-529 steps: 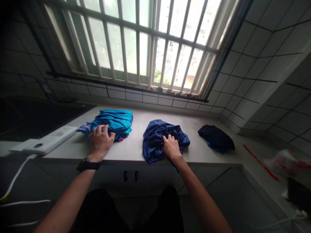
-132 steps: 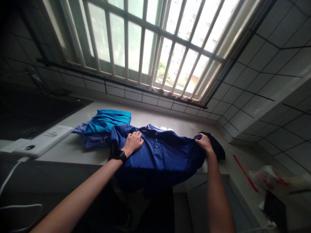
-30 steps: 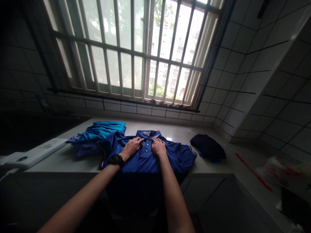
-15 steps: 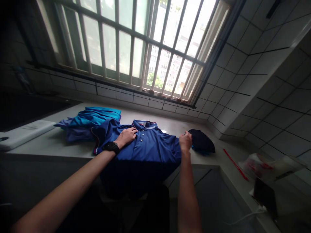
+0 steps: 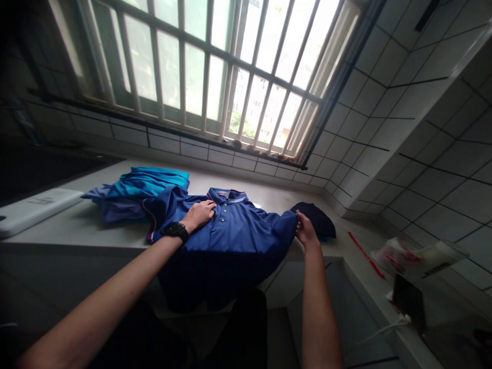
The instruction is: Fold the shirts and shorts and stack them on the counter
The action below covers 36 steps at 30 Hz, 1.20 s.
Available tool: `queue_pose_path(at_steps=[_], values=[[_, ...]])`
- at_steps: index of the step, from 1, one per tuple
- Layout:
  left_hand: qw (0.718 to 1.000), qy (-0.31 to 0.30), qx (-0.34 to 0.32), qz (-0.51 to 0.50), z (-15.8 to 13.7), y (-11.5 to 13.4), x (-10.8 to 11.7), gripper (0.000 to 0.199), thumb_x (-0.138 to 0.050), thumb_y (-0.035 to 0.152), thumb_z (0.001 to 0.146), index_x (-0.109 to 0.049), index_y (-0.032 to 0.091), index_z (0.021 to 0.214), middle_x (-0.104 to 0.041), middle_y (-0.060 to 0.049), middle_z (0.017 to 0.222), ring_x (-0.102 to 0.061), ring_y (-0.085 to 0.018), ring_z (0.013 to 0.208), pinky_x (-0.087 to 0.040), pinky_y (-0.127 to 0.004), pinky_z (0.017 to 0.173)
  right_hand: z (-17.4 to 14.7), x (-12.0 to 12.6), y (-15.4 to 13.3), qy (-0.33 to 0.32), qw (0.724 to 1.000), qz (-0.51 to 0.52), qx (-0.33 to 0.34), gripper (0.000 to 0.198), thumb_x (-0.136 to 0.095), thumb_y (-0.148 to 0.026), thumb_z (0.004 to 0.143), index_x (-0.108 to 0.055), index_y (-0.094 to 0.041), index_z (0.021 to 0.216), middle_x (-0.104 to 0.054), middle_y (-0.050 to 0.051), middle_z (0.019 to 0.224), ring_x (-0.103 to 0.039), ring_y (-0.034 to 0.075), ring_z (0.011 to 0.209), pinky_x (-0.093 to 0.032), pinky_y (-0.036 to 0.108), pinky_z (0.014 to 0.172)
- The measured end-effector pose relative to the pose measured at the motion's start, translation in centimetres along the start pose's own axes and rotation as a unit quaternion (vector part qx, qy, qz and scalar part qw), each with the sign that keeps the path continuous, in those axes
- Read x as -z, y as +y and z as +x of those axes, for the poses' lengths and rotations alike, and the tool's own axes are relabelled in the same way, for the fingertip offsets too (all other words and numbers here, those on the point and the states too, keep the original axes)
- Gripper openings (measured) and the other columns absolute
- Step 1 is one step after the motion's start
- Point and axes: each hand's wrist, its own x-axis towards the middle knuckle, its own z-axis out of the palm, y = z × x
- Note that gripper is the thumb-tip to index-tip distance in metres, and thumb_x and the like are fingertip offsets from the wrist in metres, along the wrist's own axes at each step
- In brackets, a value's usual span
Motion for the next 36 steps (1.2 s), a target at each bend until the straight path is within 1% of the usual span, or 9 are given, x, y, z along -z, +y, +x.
queue_pose_path(at_steps=[2,5,11,15,20,23,26,31,36], values=[[1.0,0.001,-0.002,-0.002,0.0,0.0,0.0,0.044,-0.047,0.019,0.096,-0.073,0.018,0.132,-0.064,-0.013,0.148,-0.065,-0.027,0.128,-0.051,-0.037,0.104,0.3,-0.2,0.8,-0.013,0.998,0.036,-0.055,0.017,-0.074,-0.035,0.078,-0.066,-0.02,0.074,-0.069,0.003,0.069,-0.065,0.017,0.069,-0.046,0.023,0.055],[1.0,0.0,-0.004,0.0,0.1,0.0,0.0,0.044,-0.046,0.02,0.097,-0.073,0.018,0.132,-0.066,-0.013,0.146,-0.065,-0.027,0.129,-0.051,-0.037,0.104,0.7,0.0,1.9,-0.1,0.984,0.106,-0.101,0.01,-0.078,-0.022,0.073,-0.069,-0.019,0.075,-0.068,-0.001,0.064,-0.061,0.015,0.06,-0.045,0.023,0.052],[1.0,0.001,-0.011,0.014,0.0,0.0,0.0,0.044,-0.045,0.02,0.098,-0.072,0.019,0.132,-0.066,-0.012,0.146,-0.065,-0.026,0.129,-0.052,-0.037,0.103,0.6,0.7,3.2,-0.242,0.928,0.275,-0.07,0.007,-0.074,-0.024,0.079,-0.074,-0.025,0.086,-0.079,0.0,0.081,-0.073,0.018,0.075,-0.06,0.028,0.074],[1.0,0.0,-0.01,0.016,0.0,0.1,0.0,0.044,-0.045,0.019,0.098,-0.072,0.018,0.132,-0.066,-0.013,0.146,-0.066,-0.027,0.129,-0.053,-0.038,0.104,-0.1,-0.8,3.3,-0.302,0.917,0.254,-0.058,0.022,-0.077,-0.02,0.076,-0.077,-0.024,0.098,-0.081,0.002,0.088,-0.074,0.018,0.074,-0.062,0.028,0.07],[1.0,0.006,-0.011,0.008,0.0,0.1,0.0,0.042,-0.046,0.019,0.098,-0.073,0.018,0.131,-0.067,-0.013,0.144,-0.066,-0.028,0.128,-0.053,-0.038,0.103,0.2,-2.5,2.4,-0.225,0.928,0.297,-0.008,0.021,-0.085,-0.023,0.071,-0.077,-0.023,0.09,-0.079,0.002,0.083,-0.073,0.017,0.069,-0.062,0.025,0.067],[1.0,0.006,-0.013,0.008,-0.1,0.2,0.2,0.041,-0.047,0.019,0.098,-0.074,0.018,0.129,-0.068,-0.013,0.142,-0.066,-0.027,0.128,-0.054,-0.038,0.102,1.1,-2.1,2.4,-0.136,0.93,0.341,0.004,0.02,-0.087,-0.029,0.066,-0.07,-0.026,0.075,-0.075,-0.003,0.071,-0.075,0.02,0.072,-0.065,0.031,0.072],[1.0,0.002,-0.01,0.009,-0.2,0.3,0.3,0.041,-0.046,0.019,0.098,-0.074,0.019,0.129,-0.068,-0.013,0.142,-0.066,-0.027,0.128,-0.053,-0.037,0.102,1.5,-1.3,3.1,-0.113,0.936,0.333,-0.015,0.024,-0.086,-0.039,0.067,-0.065,-0.027,0.07,-0.073,-0.001,0.065,-0.078,0.028,0.083,-0.067,0.039,0.075],[1.0,0.004,-0.01,0.002,-0.1,0.3,0.2,0.042,-0.048,0.019,0.097,-0.074,0.019,0.129,-0.068,-0.014,0.142,-0.066,-0.028,0.127,-0.053,-0.038,0.103,0.5,-0.7,4.0,-0.188,0.935,0.299,-0.036,0.023,-0.084,-0.04,0.069,-0.069,-0.026,0.078,-0.077,0.002,0.075,-0.078,0.028,0.09,-0.066,0.037,0.075],[1.0,0.001,-0.009,-0.001,0.0,0.3,0.1,0.043,-0.047,0.018,0.097,-0.073,0.018,0.132,-0.066,-0.014,0.145,-0.065,-0.028,0.13,-0.052,-0.039,0.105,-0.5,-1.4,3.3,-0.314,0.923,0.204,-0.091,0.019,-0.082,-0.028,0.074,-0.072,-0.023,0.089,-0.079,0.003,0.086,-0.073,0.017,0.076,-0.061,0.027,0.066]])
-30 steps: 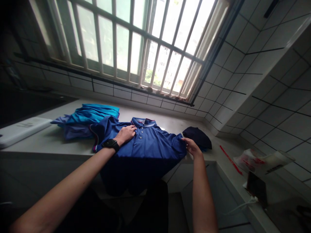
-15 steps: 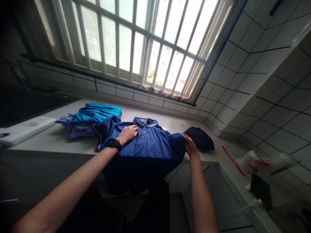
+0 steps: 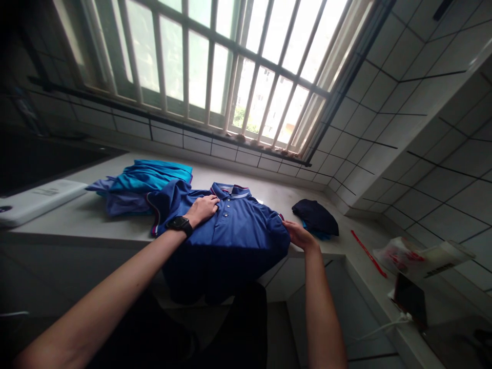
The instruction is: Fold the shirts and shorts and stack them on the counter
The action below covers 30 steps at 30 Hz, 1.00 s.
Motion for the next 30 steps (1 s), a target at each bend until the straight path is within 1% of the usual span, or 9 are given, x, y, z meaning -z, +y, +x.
queue_pose_path(at_steps=[4,7,9,12,15,19,23,25,30], values=[[1.0,-0.005,0.0,-0.001,0.0,0.0,0.0,0.043,-0.046,0.019,0.097,-0.072,0.016,0.132,-0.065,-0.014,0.146,-0.065,-0.029,0.13,-0.052,-0.04,0.105,0.7,-0.1,-0.8,0.078,0.992,0.013,0.099,0.024,-0.085,-0.029,0.069,-0.07,-0.024,0.087,-0.075,-0.001,0.08,-0.07,0.016,0.07,-0.06,0.026,0.065],[1.0,-0.004,0.002,0.003,-0.1,0.0,0.0,0.043,-0.046,0.019,0.097,-0.072,0.017,0.132,-0.065,-0.014,0.147,-0.064,-0.028,0.13,-0.051,-0.039,0.105,1.2,0.9,-1.3,0.195,0.958,0.021,0.211,0.024,-0.081,-0.037,0.068,-0.067,-0.026,0.084,-0.074,-0.002,0.078,-0.072,0.02,0.076,-0.062,0.029,0.068],[1.0,-0.002,0.0,0.002,-0.1,-0.1,0.0,0.042,-0.047,0.019,0.097,-0.073,0.018,0.13,-0.066,-0.013,0.145,-0.065,-0.028,0.13,-0.052,-0.038,0.104,1.3,1.9,-1.3,0.248,0.939,-0.009,0.237,0.022,-0.08,-0.035,0.064,-0.066,-0.026,0.079,-0.073,-0.001,0.076,-0.073,0.022,0.081,-0.062,0.031,0.071],[1.0,0.004,-0.001,-0.005,-0.1,-0.1,0.0,0.041,-0.048,0.02,0.096,-0.075,0.019,0.128,-0.067,-0.013,0.143,-0.066,-0.027,0.127,-0.052,-0.038,0.103,1.0,3.5,-1.2,0.286,0.922,-0.128,0.226,0.023,-0.076,-0.02,0.057,-0.071,-0.023,0.079,-0.077,0.001,0.082,-0.073,0.024,0.087,-0.062,0.031,0.074],[1.0,0.003,0.0,-0.002,0.0,-0.1,0.0,0.041,-0.048,0.021,0.097,-0.074,0.019,0.128,-0.066,-0.013,0.145,-0.066,-0.027,0.127,-0.053,-0.038,0.103,0.4,4.7,-1.2,0.258,0.931,-0.191,0.172,0.047,-0.071,-0.011,0.054,-0.08,-0.021,0.099,-0.081,0.004,0.097,-0.072,0.021,0.083,-0.06,0.027,0.069],[1.0,0.001,-0.008,-0.002,-0.1,-0.2,0.0,0.042,-0.045,0.022,0.098,-0.074,0.02,0.129,-0.067,-0.013,0.143,-0.066,-0.028,0.127,-0.053,-0.038,0.102,-0.6,5.1,-1.1,0.254,0.954,-0.123,0.104,0.09,-0.078,-0.002,0.05,-0.068,-0.027,0.136,-0.08,0.001,0.095,-0.069,0.016,0.064,-0.057,0.022,0.052],[1.0,0.005,-0.008,-0.009,-0.1,-0.3,0.0,0.042,-0.046,0.021,0.097,-0.073,0.02,0.13,-0.067,-0.014,0.144,-0.066,-0.028,0.128,-0.053,-0.039,0.103,-1.4,4.2,-0.7,0.312,0.946,-0.036,0.085,0.122,-0.094,-0.006,0.048,-0.043,-0.03,0.156,-0.076,-0.003,0.082,-0.074,0.02,0.069,-0.062,0.025,0.056],[1.0,0.007,-0.007,-0.013,-0.1,-0.3,0.0,0.042,-0.047,0.02,0.097,-0.074,0.02,0.129,-0.067,-0.013,0.143,-0.066,-0.028,0.127,-0.053,-0.039,0.102,-1.7,3.7,-0.5,0.289,0.952,-0.009,0.103,0.111,-0.095,-0.009,0.049,-0.051,-0.029,0.148,-0.077,-0.002,0.086,-0.077,0.021,0.079,-0.064,0.024,0.064],[1.0,0.001,-0.003,-0.009,-0.1,-0.1,0.1,0.041,-0.047,0.021,0.098,-0.074,0.019,0.129,-0.067,-0.014,0.144,-0.067,-0.028,0.126,-0.053,-0.038,0.102,-2.1,2.5,0.6,0.2,0.975,-0.035,0.094,0.048,-0.096,-0.015,0.051,-0.075,-0.021,0.094,-0.081,0.002,0.089,-0.076,0.02,0.081,-0.063,0.025,0.072]])
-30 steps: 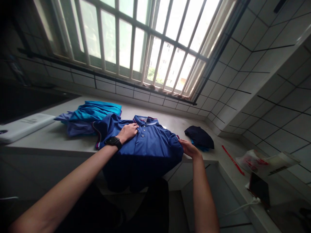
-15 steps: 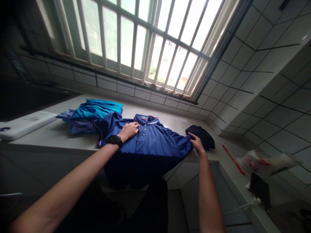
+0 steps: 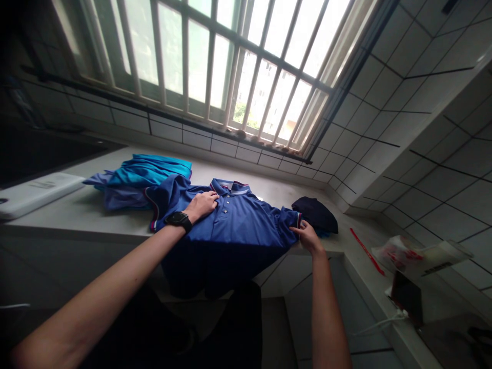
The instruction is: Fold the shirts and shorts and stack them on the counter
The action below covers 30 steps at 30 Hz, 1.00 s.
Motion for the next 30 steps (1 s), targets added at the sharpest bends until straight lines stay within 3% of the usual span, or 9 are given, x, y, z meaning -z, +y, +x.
queue_pose_path(at_steps=[3,6,9,13,16,20,23,25,30], values=[[1.0,-0.01,0.005,0.011,-0.1,0.2,0.2,0.043,-0.045,0.021,0.098,-0.072,0.016,0.132,-0.065,-0.015,0.146,-0.067,-0.029,0.124,-0.052,-0.039,0.102,-0.1,-0.7,0.2,-0.012,1.0,-0.014,-0.013,0.036,-0.098,-0.022,0.052,-0.074,-0.018,0.079,-0.079,0.002,0.08,-0.073,0.018,0.071,-0.06,0.025,0.068],[1.0,-0.011,0.003,0.016,-0.3,0.2,0.4,0.043,-0.045,0.021,0.098,-0.072,0.017,0.132,-0.064,-0.014,0.147,-0.067,-0.028,0.124,-0.051,-0.037,0.102,0.1,-1.2,0.0,-0.004,1.0,0.011,-0.002,0.036,-0.099,-0.027,0.052,-0.071,-0.018,0.073,-0.076,0.0,0.071,-0.068,0.015,0.063,-0.057,0.025,0.063],[1.0,-0.007,0.005,0.016,-0.3,0.2,0.5,0.042,-0.047,0.021,0.098,-0.072,0.018,0.131,-0.065,-0.013,0.147,-0.067,-0.027,0.124,-0.051,-0.036,0.102,0.4,-1.2,-0.6,0.001,1.0,0.017,-0.015,0.037,-0.098,-0.025,0.052,-0.071,-0.019,0.077,-0.075,-0.001,0.072,-0.068,0.015,0.063,-0.057,0.025,0.062],[1.0,-0.007,0.004,0.015,-0.2,0.2,0.4,0.042,-0.047,0.02,0.097,-0.073,0.018,0.13,-0.065,-0.013,0.147,-0.067,-0.028,0.125,-0.052,-0.037,0.102,0.3,-0.9,-1.2,-0.012,0.993,0.117,0.007,0.028,-0.088,-0.041,0.067,-0.071,-0.027,0.083,-0.076,-0.002,0.076,-0.073,0.022,0.076,-0.062,0.031,0.066],[1.0,-0.008,0.004,0.015,-0.2,0.2,0.4,0.043,-0.046,0.021,0.098,-0.072,0.017,0.131,-0.065,-0.014,0.147,-0.066,-0.028,0.126,-0.051,-0.038,0.102,-0.1,-1.4,-1.0,-0.023,0.993,0.116,0.006,0.024,-0.083,-0.035,0.071,-0.073,-0.03,0.093,-0.078,-0.001,0.084,-0.075,0.022,0.084,-0.064,0.031,0.069],[1.0,-0.008,0.002,0.017,-0.2,0.2,0.2,0.043,-0.044,0.022,0.098,-0.072,0.017,0.132,-0.065,-0.014,0.146,-0.066,-0.028,0.125,-0.051,-0.037,0.101,-0.5,-2.5,-0.7,-0.048,0.996,0.068,-0.021,0.074,-0.081,-0.02,0.069,-0.062,-0.04,0.138,-0.078,-0.007,0.098,-0.072,0.013,0.076,-0.06,0.02,0.068],[1.0,-0.005,-0.004,0.017,-0.2,0.1,0.2,0.042,-0.044,0.022,0.099,-0.073,0.018,0.13,-0.067,-0.013,0.144,-0.065,-0.027,0.128,-0.051,-0.035,0.101,-0.5,-2.8,-0.8,-0.055,0.997,0.062,-0.004,0.096,-0.087,-0.015,0.062,-0.053,-0.038,0.148,-0.078,-0.006,0.1,-0.073,0.012,0.079,-0.06,0.02,0.073],[1.0,-0.002,-0.004,0.016,-0.2,0.1,0.1,0.042,-0.044,0.022,0.099,-0.073,0.02,0.129,-0.067,-0.012,0.143,-0.065,-0.026,0.127,-0.051,-0.035,0.101,-0.3,-2.6,-0.9,-0.042,0.997,0.065,0.025,0.093,-0.09,-0.015,0.057,-0.058,-0.032,0.142,-0.077,-0.004,0.095,-0.074,0.015,0.083,-0.061,0.022,0.075],[1.0,0.001,-0.005,0.017,-0.2,0.1,0.1,0.041,-0.045,0.021,0.098,-0.074,0.019,0.128,-0.067,-0.013,0.143,-0.066,-0.027,0.126,-0.052,-0.036,0.099,0.2,-1.8,0.0,0.018,0.99,0.102,0.093,0.042,-0.081,-0.039,0.057,-0.069,-0.028,0.097,-0.076,0.001,0.084,-0.075,0.029,0.095,-0.064,0.039,0.082]])
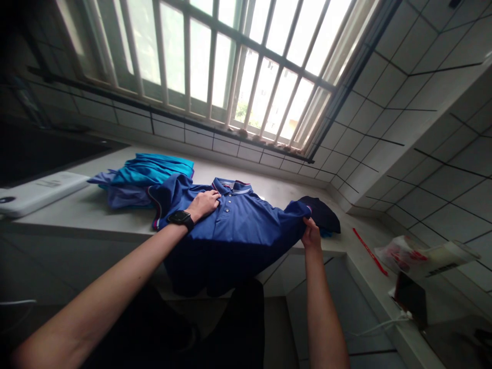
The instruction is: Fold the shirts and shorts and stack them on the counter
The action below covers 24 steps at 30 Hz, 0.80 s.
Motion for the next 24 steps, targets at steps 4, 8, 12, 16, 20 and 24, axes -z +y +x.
queue_pose_path(at_steps=[4,8,12,16,20,24], values=[[1.0,0.001,0.0,0.002,0.0,-0.1,-0.1,0.041,-0.044,0.022,0.098,-0.074,0.02,0.127,-0.068,-0.012,0.143,-0.065,-0.026,0.126,-0.052,-0.036,0.098,0.8,0.5,1.4,0.037,0.997,-0.066,0.017,0.039,-0.078,-0.029,0.053,-0.068,-0.028,0.09,-0.073,0.0,0.076,-0.074,0.03,0.088,-0.062,0.043,0.083],[1.0,0.0,0.001,0.0,0.0,-0.1,-0.2,0.041,-0.045,0.022,0.097,-0.074,0.021,0.127,-0.068,-0.011,0.143,-0.065,-0.026,0.126,-0.051,-0.036,0.099,2.0,1.3,1.9,0.16,0.947,-0.234,0.154,0.038,-0.071,-0.013,0.05,-0.066,-0.026,0.086,-0.073,0.002,0.08,-0.072,0.027,0.093,-0.059,0.04,0.091],[1.0,-0.003,0.005,-0.006,0.0,0.0,-0.1,0.042,-0.045,0.021,0.097,-0.073,0.017,0.128,-0.065,-0.014,0.147,-0.065,-0.028,0.127,-0.051,-0.038,0.1,2.3,1.8,1.6,0.18,0.936,-0.288,0.095,0.032,-0.083,-0.019,0.056,-0.064,-0.026,0.08,-0.077,0.005,0.085,-0.074,0.028,0.096,-0.061,0.035,0.082],[1.0,-0.005,0.008,-0.01,-0.1,0.1,0.0,0.041,-0.045,0.021,0.097,-0.074,0.018,0.127,-0.065,-0.013,0.146,-0.064,-0.027,0.128,-0.05,-0.037,0.101,1.8,1.7,0.6,0.06,0.971,-0.219,-0.079,0.025,-0.09,-0.026,0.058,-0.072,-0.021,0.074,-0.078,0.004,0.074,-0.074,0.025,0.071,-0.061,0.032,0.063],[1.0,-0.008,0.012,-0.011,-0.1,0.2,0.2,0.042,-0.045,0.021,0.098,-0.073,0.018,0.129,-0.064,-0.013,0.147,-0.064,-0.027,0.128,-0.049,-0.037,0.102,1.2,1.7,-0.5,0.012,0.974,-0.204,-0.101,0.019,-0.087,-0.017,0.054,-0.075,-0.019,0.069,-0.077,0.001,0.067,-0.07,0.018,0.058,-0.056,0.025,0.053],[1.0,-0.01,0.013,-0.011,-0.2,0.3,0.3,0.043,-0.045,0.021,0.098,-0.072,0.015,0.132,-0.062,-0.016,0.15,-0.065,-0.029,0.127,-0.05,-0.039,0.102,0.6,1.1,-0.9,-0.017,0.968,-0.206,-0.141,0.016,-0.078,-0.012,0.051,-0.073,-0.018,0.065,-0.073,0.001,0.058,-0.064,0.016,0.048,-0.052,0.023,0.046]])
